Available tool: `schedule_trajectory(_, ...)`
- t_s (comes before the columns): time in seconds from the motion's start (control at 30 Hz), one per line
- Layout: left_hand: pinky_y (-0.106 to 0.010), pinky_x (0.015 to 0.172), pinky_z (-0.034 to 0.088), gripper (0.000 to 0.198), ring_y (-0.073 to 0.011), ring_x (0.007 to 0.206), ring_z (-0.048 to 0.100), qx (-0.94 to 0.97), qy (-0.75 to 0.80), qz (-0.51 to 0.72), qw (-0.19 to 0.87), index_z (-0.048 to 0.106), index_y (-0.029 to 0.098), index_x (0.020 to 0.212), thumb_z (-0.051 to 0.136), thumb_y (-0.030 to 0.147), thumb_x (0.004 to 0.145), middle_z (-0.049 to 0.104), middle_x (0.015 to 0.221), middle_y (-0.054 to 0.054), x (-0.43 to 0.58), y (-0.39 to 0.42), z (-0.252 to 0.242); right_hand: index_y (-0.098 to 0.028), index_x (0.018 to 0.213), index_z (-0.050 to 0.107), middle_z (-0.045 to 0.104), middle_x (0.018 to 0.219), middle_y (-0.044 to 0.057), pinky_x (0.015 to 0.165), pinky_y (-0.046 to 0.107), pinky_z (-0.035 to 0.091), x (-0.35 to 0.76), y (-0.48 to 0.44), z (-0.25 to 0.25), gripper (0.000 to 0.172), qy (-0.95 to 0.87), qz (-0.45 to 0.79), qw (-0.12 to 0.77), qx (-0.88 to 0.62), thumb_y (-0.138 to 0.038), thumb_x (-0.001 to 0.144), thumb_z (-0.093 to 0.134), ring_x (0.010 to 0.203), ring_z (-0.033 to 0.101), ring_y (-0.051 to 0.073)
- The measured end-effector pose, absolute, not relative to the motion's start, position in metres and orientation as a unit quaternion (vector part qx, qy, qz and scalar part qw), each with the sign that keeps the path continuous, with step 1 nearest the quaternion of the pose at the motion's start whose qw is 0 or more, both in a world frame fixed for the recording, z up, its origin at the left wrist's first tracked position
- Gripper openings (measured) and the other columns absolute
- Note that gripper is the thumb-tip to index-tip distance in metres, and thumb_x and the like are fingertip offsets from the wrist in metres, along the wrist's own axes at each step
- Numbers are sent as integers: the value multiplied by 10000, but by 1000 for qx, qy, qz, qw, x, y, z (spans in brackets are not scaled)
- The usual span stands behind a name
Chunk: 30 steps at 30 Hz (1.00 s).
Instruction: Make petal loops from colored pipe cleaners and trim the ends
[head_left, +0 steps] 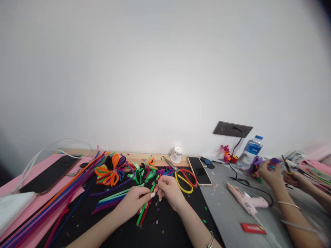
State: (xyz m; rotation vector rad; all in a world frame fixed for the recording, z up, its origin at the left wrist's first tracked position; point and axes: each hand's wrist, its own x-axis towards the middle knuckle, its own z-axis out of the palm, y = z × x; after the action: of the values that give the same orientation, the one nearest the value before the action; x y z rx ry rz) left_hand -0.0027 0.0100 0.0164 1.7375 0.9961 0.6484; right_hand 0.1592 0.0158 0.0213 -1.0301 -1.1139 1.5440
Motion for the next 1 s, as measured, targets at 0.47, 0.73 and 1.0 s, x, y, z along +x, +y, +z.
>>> schedule_trajectory(0.47, -171, 326, 209, 496, -64, 312, 317, 672, 388, 239, 584, 576, 136, 682, 438, 604, 773, 349, 390, 96, -2, 9, 12, -139, 597, 523, 609, 504, 6, 340, 171, 366, 159, 12, 23, 290, -426, 677, 434, -416, -356, 614, 715, 340, 474, 64)
schedule_trajectory(0.73, -174, 340, 213, 438, -63, 314, 328, 673, 376, 214, 600, 522, 152, 605, 457, 544, 789, 397, 388, 78, -7, 8, 12, -133, 564, 535, 608, 501, 1, 352, 179, 360, 160, 12, 25, 294, -459, 656, 411, -436, -362, 608, 714, 339, 451, 56)
schedule_trajectory(1.0, -192, 338, 153, 382, -49, 315, 252, 675, 376, 168, 612, 485, 164, 533, 470, 451, 784, 360, 406, 79, -8, 7, 25, -137, 650, 555, 611, 506, -13, 357, 187, 369, 163, 16, 24, 242, -469, 617, 449, -446, -327, 606, 699, 339, 454, 65)
